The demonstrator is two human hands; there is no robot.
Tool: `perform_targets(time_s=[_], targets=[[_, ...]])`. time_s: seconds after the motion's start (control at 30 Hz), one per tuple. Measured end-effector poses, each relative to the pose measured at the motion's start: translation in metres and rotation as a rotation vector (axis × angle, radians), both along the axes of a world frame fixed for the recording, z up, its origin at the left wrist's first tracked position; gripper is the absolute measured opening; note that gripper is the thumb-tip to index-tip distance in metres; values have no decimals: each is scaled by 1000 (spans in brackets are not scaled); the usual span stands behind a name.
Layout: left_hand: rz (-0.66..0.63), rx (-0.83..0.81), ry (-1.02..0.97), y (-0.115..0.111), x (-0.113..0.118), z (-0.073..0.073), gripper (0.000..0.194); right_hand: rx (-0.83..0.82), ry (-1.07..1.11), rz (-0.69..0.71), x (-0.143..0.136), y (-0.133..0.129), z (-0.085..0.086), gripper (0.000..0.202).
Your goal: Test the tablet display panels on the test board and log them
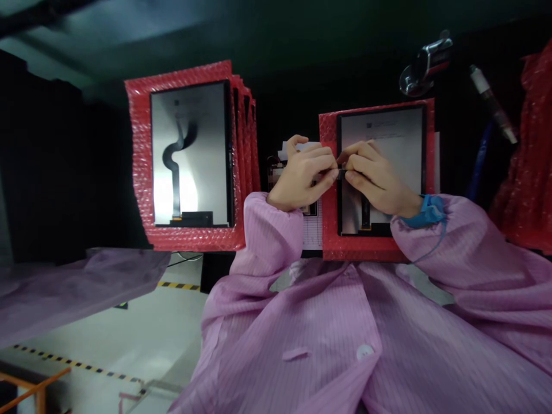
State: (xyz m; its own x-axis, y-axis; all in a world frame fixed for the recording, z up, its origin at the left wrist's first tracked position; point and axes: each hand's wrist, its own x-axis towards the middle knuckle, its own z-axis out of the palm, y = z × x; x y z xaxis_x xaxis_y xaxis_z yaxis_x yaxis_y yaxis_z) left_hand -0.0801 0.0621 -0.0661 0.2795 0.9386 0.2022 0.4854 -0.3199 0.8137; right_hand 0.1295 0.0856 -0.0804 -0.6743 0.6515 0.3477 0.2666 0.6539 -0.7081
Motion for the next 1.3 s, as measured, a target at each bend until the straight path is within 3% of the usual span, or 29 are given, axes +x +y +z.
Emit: perform_targets(time_s=[0.17, 0.37, 0.63, 0.9, 1.13, 1.3], targets=[[-63, 60, 93, -1, -1, 5, 30, -15, 8, 15, 2, 0, 2, 28], [-108, 207, 193, 1, -5, -1, 33, 73, -4, -11, 2, -1, 2, 24], [-20, 115, 118, 2, -3, -4, 34, 90, -54, -32, 3, 1, 0, 25], [-80, 193, 182, 2, -4, -3, 37, 63, -48, -25, 3, -1, 2, 29], [-13, 116, 101, 2, 1, -3, 30, 96, -37, -29, 3, -2, 2, 27], [2, 193, 151, 1, 4, -7, 25, 166, -25, -37, 2, -2, 1, 22]])
